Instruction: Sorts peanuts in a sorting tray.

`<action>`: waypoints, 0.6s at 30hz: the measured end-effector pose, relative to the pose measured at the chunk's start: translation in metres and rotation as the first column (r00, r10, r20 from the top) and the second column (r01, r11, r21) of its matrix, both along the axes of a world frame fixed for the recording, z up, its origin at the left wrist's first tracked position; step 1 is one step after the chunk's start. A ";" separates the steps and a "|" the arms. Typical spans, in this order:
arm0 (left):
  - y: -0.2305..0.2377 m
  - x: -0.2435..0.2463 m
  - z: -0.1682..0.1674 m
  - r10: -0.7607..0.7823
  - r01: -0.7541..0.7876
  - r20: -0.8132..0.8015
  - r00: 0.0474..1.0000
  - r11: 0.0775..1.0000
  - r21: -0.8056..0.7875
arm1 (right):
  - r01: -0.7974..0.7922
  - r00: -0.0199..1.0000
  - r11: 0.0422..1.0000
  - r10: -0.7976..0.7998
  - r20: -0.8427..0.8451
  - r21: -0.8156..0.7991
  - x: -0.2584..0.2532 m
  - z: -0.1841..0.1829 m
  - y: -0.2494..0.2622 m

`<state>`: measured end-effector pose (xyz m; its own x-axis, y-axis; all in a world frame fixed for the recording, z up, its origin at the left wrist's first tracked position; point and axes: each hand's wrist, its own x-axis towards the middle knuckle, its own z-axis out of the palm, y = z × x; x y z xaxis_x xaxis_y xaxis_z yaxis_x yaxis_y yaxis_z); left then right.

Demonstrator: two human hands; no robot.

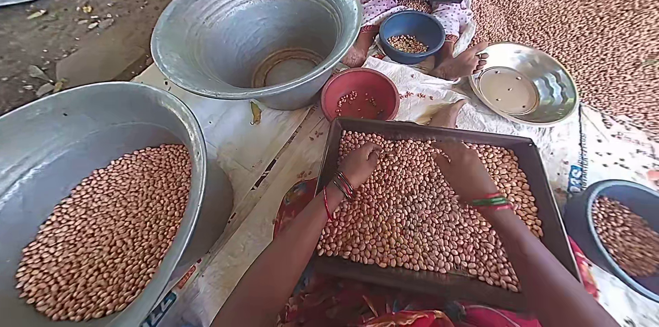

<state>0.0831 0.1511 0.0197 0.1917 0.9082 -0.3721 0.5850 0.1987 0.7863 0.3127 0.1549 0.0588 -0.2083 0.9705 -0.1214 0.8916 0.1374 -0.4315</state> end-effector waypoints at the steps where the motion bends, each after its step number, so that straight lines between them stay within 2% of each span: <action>1: 0.001 0.001 0.000 0.022 -0.022 0.018 1.000 1.000 -0.007 | 0.095 0.995 0.995 -0.093 0.039 -0.039 0.007 0.000 0.016; 3: 0.002 0.001 0.003 0.068 -0.067 0.056 0.996 0.998 -0.014 | 0.194 0.978 0.973 -0.181 0.108 -0.129 0.002 -0.005 0.032; 4: 0.001 0.001 0.003 0.089 -0.088 0.076 0.993 0.996 -0.007 | 0.149 0.985 0.970 -0.127 0.118 -0.193 -0.009 -0.009 0.030; 5: 0.001 0.001 0.003 0.113 -0.113 0.105 0.988 0.994 0.001 | 0.042 0.994 0.961 -0.012 0.110 -0.274 -0.024 -0.012 0.023; 7: 0.000 -0.001 0.001 0.138 -0.142 0.128 0.982 0.990 0.022 | -0.280 0.955 0.890 0.296 -0.012 -0.359 -0.050 -0.015 -0.002; 9: -0.002 -0.002 -0.001 0.137 -0.142 0.129 0.982 0.989 0.030 | -0.484 0.875 0.820 0.452 -0.171 -0.307 -0.055 -0.010 -0.027; 10: -0.003 -0.003 -0.001 0.129 -0.133 0.123 0.984 0.991 0.023 | -0.509 0.860 0.820 0.480 -0.171 -0.261 -0.050 -0.005 -0.038; 11: -0.004 -0.003 -0.001 0.121 -0.124 0.116 0.986 0.992 0.021 | -0.491 0.870 0.830 0.480 -0.110 -0.265 -0.042 0.002 -0.047; 13: -0.004 -0.002 0.001 0.104 -0.105 0.130 0.986 0.994 0.003 | -0.366 0.882 0.804 0.461 0.103 -0.468 -0.024 0.017 -0.058; 15: -0.002 0.000 0.001 0.094 -0.094 0.155 0.983 0.996 -0.007 | -0.208 0.828 0.738 0.482 0.286 -0.642 -0.010 0.019 -0.068; 16: -0.001 0.001 0.000 0.088 -0.088 0.161 0.983 0.996 -0.011 | -0.173 0.813 0.748 0.476 0.337 -0.640 -0.003 0.013 -0.077; 17: 0.000 0.002 -0.002 0.083 -0.082 0.162 0.983 0.997 -0.011 | -0.182 0.824 0.798 0.443 0.354 -0.575 0.006 0.003 -0.088; 18: 0.000 0.003 -0.003 0.082 -0.081 0.172 0.982 0.997 -0.012 | -0.231 0.844 0.866 0.406 0.352 -0.444 0.015 -0.010 -0.099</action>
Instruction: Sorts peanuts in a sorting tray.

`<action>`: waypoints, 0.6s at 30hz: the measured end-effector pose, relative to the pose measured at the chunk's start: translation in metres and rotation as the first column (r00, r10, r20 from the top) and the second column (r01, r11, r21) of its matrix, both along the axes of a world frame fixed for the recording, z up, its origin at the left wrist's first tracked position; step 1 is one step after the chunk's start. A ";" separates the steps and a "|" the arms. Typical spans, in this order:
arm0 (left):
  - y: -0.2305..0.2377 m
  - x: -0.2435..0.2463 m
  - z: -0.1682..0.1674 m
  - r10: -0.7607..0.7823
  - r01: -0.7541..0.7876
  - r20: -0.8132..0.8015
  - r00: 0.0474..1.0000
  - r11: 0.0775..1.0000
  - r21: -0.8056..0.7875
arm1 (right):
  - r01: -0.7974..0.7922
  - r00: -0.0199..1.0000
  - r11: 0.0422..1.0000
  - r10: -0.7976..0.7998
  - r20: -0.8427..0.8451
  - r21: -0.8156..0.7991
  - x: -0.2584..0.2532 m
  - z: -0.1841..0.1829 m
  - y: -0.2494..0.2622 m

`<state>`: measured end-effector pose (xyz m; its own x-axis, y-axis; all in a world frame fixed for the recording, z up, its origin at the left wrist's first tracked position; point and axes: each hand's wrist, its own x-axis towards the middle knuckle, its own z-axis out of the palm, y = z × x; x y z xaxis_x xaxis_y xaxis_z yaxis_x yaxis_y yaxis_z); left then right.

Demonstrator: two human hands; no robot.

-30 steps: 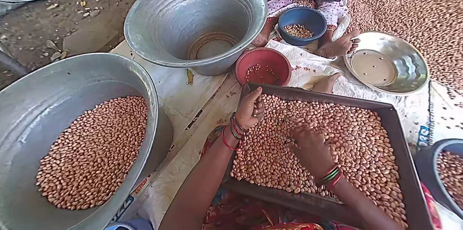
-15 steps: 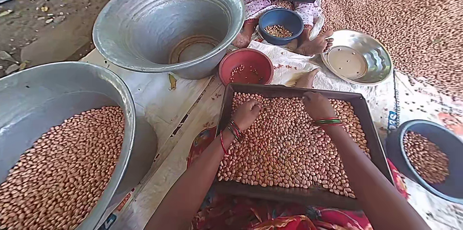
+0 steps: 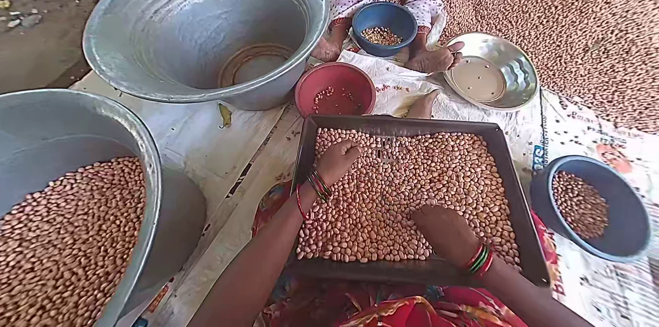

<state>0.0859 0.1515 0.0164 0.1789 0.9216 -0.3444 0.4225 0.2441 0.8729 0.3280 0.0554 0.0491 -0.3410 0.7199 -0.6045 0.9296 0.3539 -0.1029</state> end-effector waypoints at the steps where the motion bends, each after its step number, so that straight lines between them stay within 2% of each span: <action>1: 0.000 0.000 -0.001 0.008 -0.008 0.021 1.000 1.000 -0.003 | -0.026 0.995 0.985 0.041 -0.091 0.168 0.008 -0.014 -0.010; 3: -0.002 0.000 -0.003 0.058 -0.057 0.099 0.993 0.998 -0.017 | -0.032 0.978 0.931 0.105 -0.183 0.363 0.014 -0.030 -0.017; 6: -0.005 -0.003 -0.003 0.113 -0.086 0.247 0.962 0.989 -0.117 | 0.000 0.953 0.884 0.142 -0.268 0.468 0.015 -0.038 -0.014; 8: -0.006 -0.005 0.001 0.083 -0.011 0.314 0.946 0.974 -0.225 | 0.048 0.924 0.834 0.172 -0.341 0.550 0.008 -0.032 -0.005; 11: -0.007 -0.005 0.001 -0.079 0.198 0.331 0.940 0.918 -0.344 | 0.138 0.846 0.697 0.286 -0.449 0.704 -0.019 -0.014 0.018; 13: -0.008 -0.004 0.002 -0.141 0.271 0.316 0.938 0.868 -0.416 | 0.176 0.790 0.675 0.337 -0.512 0.717 -0.043 0.000 0.030; 15: -0.010 -0.003 0.005 -0.087 0.270 0.377 0.922 0.844 -0.464 | 0.193 0.751 0.665 0.373 -0.545 0.721 -0.062 0.006 0.038; 18: -0.009 -0.008 0.002 -0.012 0.285 0.518 0.856 0.845 -0.453 | 0.204 0.737 0.678 0.368 -0.567 0.706 -0.066 0.009 0.047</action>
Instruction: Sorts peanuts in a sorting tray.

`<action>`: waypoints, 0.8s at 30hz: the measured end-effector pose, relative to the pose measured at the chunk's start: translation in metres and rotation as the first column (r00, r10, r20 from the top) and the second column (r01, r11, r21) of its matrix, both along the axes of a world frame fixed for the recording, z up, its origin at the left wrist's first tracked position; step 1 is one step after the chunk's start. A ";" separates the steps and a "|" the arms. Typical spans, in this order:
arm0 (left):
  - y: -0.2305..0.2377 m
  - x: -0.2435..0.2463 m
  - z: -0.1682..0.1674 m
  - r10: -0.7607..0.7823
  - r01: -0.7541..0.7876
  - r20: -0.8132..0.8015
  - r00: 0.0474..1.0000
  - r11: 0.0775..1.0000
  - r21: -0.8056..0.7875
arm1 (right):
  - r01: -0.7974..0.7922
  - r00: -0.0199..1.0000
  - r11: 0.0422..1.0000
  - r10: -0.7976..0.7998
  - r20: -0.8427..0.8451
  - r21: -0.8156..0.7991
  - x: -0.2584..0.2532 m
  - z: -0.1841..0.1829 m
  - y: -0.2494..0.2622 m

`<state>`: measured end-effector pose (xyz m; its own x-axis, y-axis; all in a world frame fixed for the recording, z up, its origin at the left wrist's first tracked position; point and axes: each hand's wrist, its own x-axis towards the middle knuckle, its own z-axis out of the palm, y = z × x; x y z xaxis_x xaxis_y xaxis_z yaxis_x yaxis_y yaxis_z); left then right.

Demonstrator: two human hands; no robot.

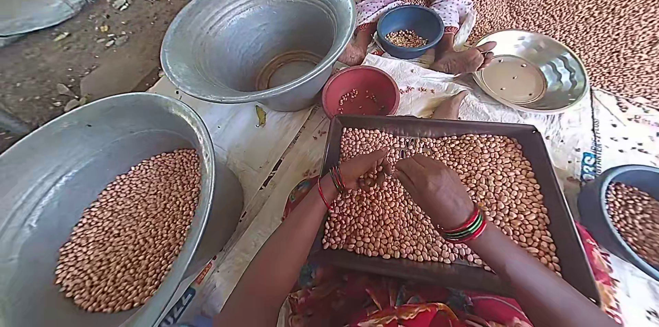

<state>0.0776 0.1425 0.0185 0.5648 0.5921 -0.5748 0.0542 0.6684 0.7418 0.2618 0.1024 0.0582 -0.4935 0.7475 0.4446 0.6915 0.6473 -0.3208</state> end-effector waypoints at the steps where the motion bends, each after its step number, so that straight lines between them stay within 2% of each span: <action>1: 0.001 -0.002 -0.002 0.011 -0.012 0.044 0.999 1.000 0.015 | -0.005 1.000 0.998 0.006 0.023 -0.059 0.006 0.001 0.000; 3: 0.001 -0.002 -0.001 0.104 -0.107 0.062 0.993 0.993 0.058 | -0.047 0.985 0.947 0.097 0.144 -0.317 0.030 0.009 -0.007; 4: 0.001 -0.002 0.000 0.172 -0.176 0.065 0.983 0.982 0.072 | -0.050 0.950 0.848 0.203 0.237 -0.528 0.044 0.018 -0.011; 5: 0.002 -0.001 0.000 0.244 -0.250 0.069 0.967 0.965 0.085 | -0.009 0.886 0.678 0.346 0.309 -0.735 0.058 0.027 -0.013; 6: 0.002 -0.001 0.001 0.321 -0.328 0.079 0.944 0.940 0.091 | 0.057 0.812 0.506 0.478 0.335 -0.860 0.070 0.029 -0.015; 7: 0.003 0.000 0.001 0.393 -0.400 0.085 0.916 0.911 0.098 | 0.124 0.746 0.370 0.578 0.332 -0.921 0.082 0.024 -0.019; 8: 0.004 0.000 0.001 0.454 -0.462 0.090 0.886 0.881 0.102 | 0.182 0.696 0.277 0.641 0.323 -0.943 0.092 0.017 -0.025; 9: 0.005 0.000 0.001 0.504 -0.512 0.093 0.859 0.852 0.106 | 0.243 0.664 0.229 0.670 0.334 -0.943 0.098 0.010 -0.030; 11: 0.006 0.001 0.001 0.571 -0.580 0.103 0.815 0.807 0.115 | 0.290 0.659 0.248 0.649 0.381 -0.924 0.104 -0.001 -0.032; 15: 0.006 0.002 0.000 0.597 -0.602 0.087 0.797 0.777 0.181 | 0.312 0.635 0.474 0.540 0.552 -0.823 0.068 -0.002 -0.005; 16: 0.006 0.002 0.000 0.604 -0.605 0.070 0.794 0.773 0.191 | 0.278 0.658 0.545 0.491 0.570 -0.791 0.054 -0.002 -0.001; 18: 0.004 0.001 -0.001 0.614 -0.607 0.038 0.788 0.766 0.211 | 0.067 0.818 0.743 0.341 0.463 -0.666 0.028 -0.012 -0.005; 19: 0.003 0.001 0.000 0.614 -0.602 0.020 0.789 0.767 0.222 | -0.088 0.900 0.850 0.291 0.323 -0.519 0.015 -0.025 -0.012; 20: 0.002 0.000 0.000 0.617 -0.602 0.010 0.787 0.764 0.233 | -0.223 0.932 0.904 0.307 0.192 -0.364 0.000 -0.037 -0.018; 21: 0.002 0.000 -0.001 0.620 -0.602 0.006 0.785 0.760 0.244 | -0.331 0.924 0.901 0.369 0.097 -0.280 -0.013 -0.044 -0.025; 22: 0.002 -0.001 -0.001 0.621 -0.602 0.008 0.784 0.757 0.254 | -0.411 0.897 0.869 0.440 0.047 -0.277 -0.024 -0.047 -0.032; 24: 0.003 0.000 -0.002 0.615 -0.598 0.015 0.789 0.761 0.253 | -0.469 0.849 0.823 0.520 0.091 -0.322 -0.039 -0.051 -0.047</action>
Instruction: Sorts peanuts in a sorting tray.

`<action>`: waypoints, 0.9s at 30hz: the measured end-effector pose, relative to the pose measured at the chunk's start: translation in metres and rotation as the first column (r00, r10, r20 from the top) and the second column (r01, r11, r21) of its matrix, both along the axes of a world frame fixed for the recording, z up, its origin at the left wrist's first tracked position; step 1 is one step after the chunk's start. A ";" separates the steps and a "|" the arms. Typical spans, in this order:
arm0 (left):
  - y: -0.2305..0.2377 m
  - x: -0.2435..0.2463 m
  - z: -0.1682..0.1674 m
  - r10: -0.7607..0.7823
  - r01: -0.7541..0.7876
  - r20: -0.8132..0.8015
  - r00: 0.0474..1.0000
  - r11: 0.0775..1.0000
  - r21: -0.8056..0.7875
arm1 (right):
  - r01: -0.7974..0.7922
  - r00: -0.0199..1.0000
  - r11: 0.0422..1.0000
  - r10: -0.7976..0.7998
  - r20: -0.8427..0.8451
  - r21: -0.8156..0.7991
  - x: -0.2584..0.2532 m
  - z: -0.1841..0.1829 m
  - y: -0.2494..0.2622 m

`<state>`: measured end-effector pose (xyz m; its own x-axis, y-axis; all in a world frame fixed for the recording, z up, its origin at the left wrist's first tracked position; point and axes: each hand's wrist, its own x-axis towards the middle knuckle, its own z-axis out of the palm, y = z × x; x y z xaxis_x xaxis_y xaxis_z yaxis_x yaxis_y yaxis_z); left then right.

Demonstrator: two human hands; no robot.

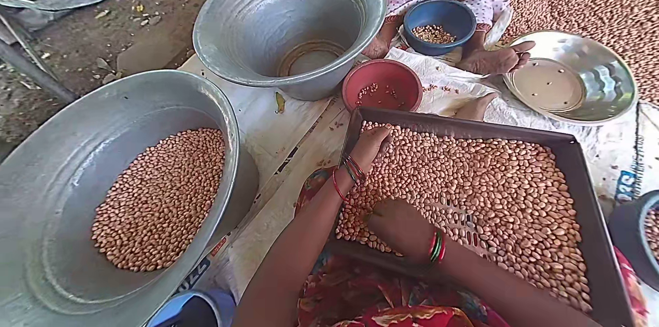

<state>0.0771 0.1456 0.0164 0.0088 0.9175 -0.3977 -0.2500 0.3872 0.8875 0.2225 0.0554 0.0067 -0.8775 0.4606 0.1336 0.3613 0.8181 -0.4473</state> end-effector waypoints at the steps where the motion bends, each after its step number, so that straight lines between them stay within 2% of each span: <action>1: 0.000 0.000 0.000 -0.019 0.019 0.001 1.000 1.000 -0.003 | -0.014 0.996 1.000 0.015 0.085 -0.016 -0.005 0.001 -0.006; 3: 0.001 0.001 0.002 -0.073 0.072 -0.025 0.997 0.997 -0.021 | -0.006 0.995 0.999 0.000 0.104 0.052 -0.010 -0.006 -0.014; 6: -0.002 0.001 0.006 -0.145 0.143 -0.071 0.987 0.989 -0.031 | 0.107 0.994 0.982 -0.104 -0.028 0.157 -0.007 -0.017 -0.015; 8: -0.001 0.000 0.006 -0.145 0.143 -0.063 0.987 0.989 -0.025 | 0.220 0.975 0.972 -0.218 -0.036 0.081 -0.001 -0.007 -0.001; 10: -0.001 0.000 0.004 -0.109 0.108 -0.041 0.993 0.994 -0.018 | 0.309 0.950 0.949 -0.305 0.064 -0.063 0.008 0.007 0.020; 12: 0.000 -0.001 0.004 -0.059 0.059 -0.025 0.998 0.998 -0.016 | 0.331 0.923 0.921 -0.270 0.273 -0.207 0.010 0.021 0.035; 14: 0.001 -0.001 0.005 -0.006 0.006 -0.016 1.000 1.000 -0.014 | 0.348 0.851 0.905 -0.197 0.486 -0.243 0.001 0.027 0.040; 15: 0.002 -0.001 0.006 0.025 -0.025 -0.009 1.000 1.000 -0.013 | 0.362 0.822 0.905 -0.198 0.534 -0.223 -0.005 0.026 0.038; 19: 0.002 -0.002 0.005 0.058 -0.058 0.000 0.998 0.998 -0.026 | 0.399 0.768 0.893 -0.202 0.608 -0.207 -0.017 0.028 0.036; 22: 0.002 -0.001 0.007 0.009 -0.009 0.002 1.000 0.999 -0.043 | 0.416 0.779 0.885 -0.228 0.584 -0.209 -0.015 0.024 0.038; 26: 0.002 0.000 0.007 -0.018 0.017 -0.022 1.000 0.999 -0.034 | 0.450 0.762 0.845 -0.195 0.617 -0.289 -0.013 0.031 0.044; 27: 0.002 0.000 0.007 -0.017 0.016 -0.030 0.999 0.999 -0.033 | 0.454 0.785 0.852 -0.243 0.570 -0.261 -0.011 0.033 0.042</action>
<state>0.0774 0.1479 0.0230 0.0112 0.9040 -0.4274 -0.2162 0.4196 0.8816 0.2120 0.0975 0.0400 -0.5360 0.6677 -0.5166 0.8436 0.4016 -0.3564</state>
